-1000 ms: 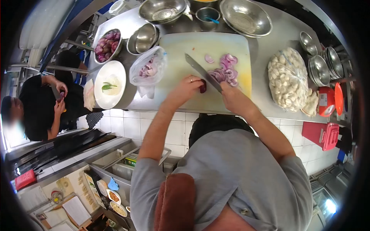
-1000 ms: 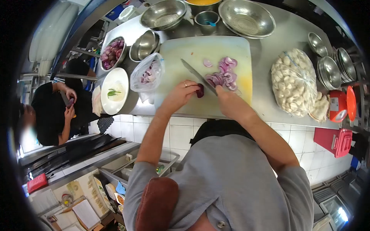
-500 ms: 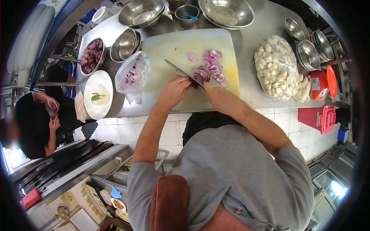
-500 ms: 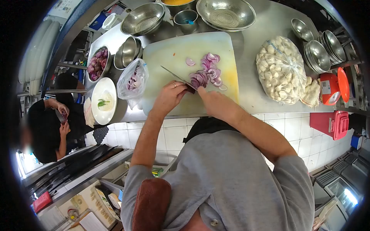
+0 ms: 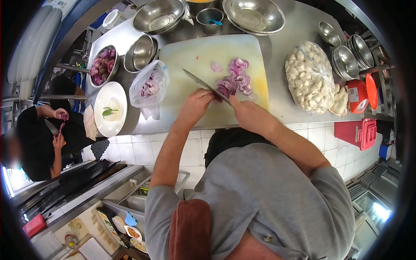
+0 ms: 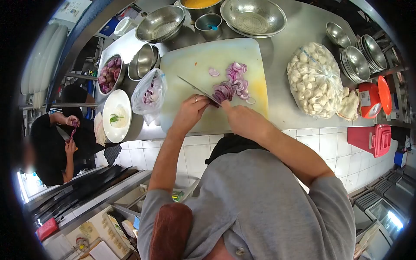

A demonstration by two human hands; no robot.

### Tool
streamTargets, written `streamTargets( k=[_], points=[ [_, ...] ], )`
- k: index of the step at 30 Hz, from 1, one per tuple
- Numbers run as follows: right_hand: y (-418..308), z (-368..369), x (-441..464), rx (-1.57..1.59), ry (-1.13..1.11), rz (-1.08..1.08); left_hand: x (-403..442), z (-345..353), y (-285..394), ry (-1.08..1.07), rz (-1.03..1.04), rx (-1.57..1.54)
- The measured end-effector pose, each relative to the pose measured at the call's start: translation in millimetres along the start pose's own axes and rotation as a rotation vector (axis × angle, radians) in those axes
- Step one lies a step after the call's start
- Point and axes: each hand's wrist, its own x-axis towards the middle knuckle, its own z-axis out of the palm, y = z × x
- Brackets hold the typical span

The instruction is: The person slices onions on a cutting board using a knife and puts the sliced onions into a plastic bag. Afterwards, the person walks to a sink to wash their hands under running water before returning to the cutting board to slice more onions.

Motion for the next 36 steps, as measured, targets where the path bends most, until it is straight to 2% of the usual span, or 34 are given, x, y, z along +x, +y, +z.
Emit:
streamTargets(
  k=[11, 18, 23, 26, 30, 36],
  points=[
    [2, 5, 12, -0.071, 0.0, 0.034, -2, 1, -4, 0.035, 0.021, -0.048],
    [3, 7, 8, 0.011, -0.018, 0.026, -7, 5, -9, 0.037, 0.016, -0.068],
    [-5, -10, 3, -0.017, 0.064, -0.045, -6, 1, -7, 0.05, 0.023, -0.078],
    [-10, -16, -6, 0.01, -0.014, -0.001, -8, 2, -6, 0.067, 0.024, -0.067],
    [5, 11, 14, 0.037, -0.045, 0.037, -12, 7, -11, 0.053, 0.0, -0.069],
    [1, -10, 12, -0.015, 0.018, 0.013, -12, 6, -9, 0.083, 0.009, -0.074]
  ],
)
